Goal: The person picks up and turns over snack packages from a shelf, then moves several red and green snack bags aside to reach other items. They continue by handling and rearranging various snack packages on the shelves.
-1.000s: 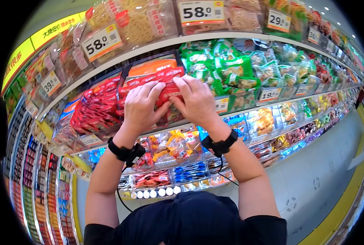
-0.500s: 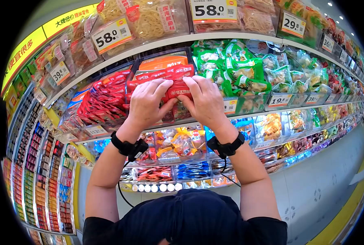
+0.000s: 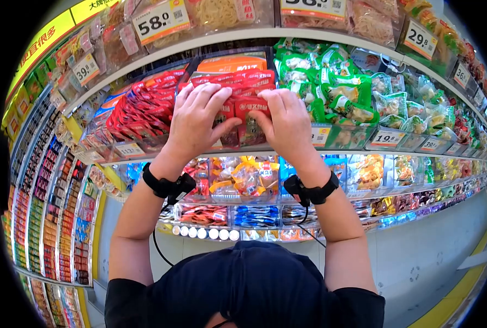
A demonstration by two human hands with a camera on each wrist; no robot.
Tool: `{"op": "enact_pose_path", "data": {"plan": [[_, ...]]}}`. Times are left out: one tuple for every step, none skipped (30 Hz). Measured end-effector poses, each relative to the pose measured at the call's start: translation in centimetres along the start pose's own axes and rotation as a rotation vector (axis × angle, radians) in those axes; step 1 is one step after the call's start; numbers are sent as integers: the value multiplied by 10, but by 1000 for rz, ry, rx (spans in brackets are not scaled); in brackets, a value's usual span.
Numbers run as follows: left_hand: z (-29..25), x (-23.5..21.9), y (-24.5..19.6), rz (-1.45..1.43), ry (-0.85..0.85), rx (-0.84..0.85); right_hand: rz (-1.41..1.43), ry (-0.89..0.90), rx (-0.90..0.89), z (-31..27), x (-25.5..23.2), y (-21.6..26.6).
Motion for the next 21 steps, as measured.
{"op": "enact_pose_path", "data": {"plan": [[-2,0,0,31,-4,-11,17,3,2,1,0,-1],[-3,1,2,16,-12,-19,22,21,13,2,0,-2],[-4,3,4,1,-22,-28,26,40,23,3,0,-3],[-5,4,7,-14,-32,-36,29,58,32,4,0,-4],[-5,5,10,-33,-58,-24,56,90,65,7,-1,-3],[-6,7,12,-35,-60,-33,69,104,73,9,-1,-4],[-6,9,15,-39,-63,-39,79,115,84,10,0,-6],[-6,10,16,-44,-68,-41,87,124,94,12,-1,-7],[-6,10,17,-56,-75,-40,92,146,114,14,-2,-8],[-5,11,17,-60,-80,-40,99,166,127,16,-2,-9],[-5,11,17,-62,-86,-39,107,184,140,18,-1,-11],[-4,10,17,-63,-92,-38,115,202,151,20,-1,-12],[-3,10,18,-70,-99,-33,124,216,151,23,0,-12],[-3,10,18,-78,-104,-29,133,232,153,25,-1,-13],[-4,10,18,-89,-107,-28,142,250,156,26,-1,-13],[-5,10,18,-80,-125,-14,130,268,113,27,-2,-13],[-5,12,19,-73,-142,-1,118,288,70,28,-2,-12],[-5,14,19,-67,-158,10,106,310,28,29,-1,-11],[-6,12,18,-64,-168,16,69,344,27,27,0,-10],[-6,12,18,-75,-156,10,77,330,17,25,1,-9],[-7,12,18,-85,-145,4,87,315,6,25,2,-9]]}}
Point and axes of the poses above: each hand's wrist, its own z-axis towards the middle knuckle, its own x-axis out of the palm, y = z × x, the point moved 4 cm from there along z, towards the middle knuckle, and after that the axes turned 2 degrees about -x, right-handed, at the moved point
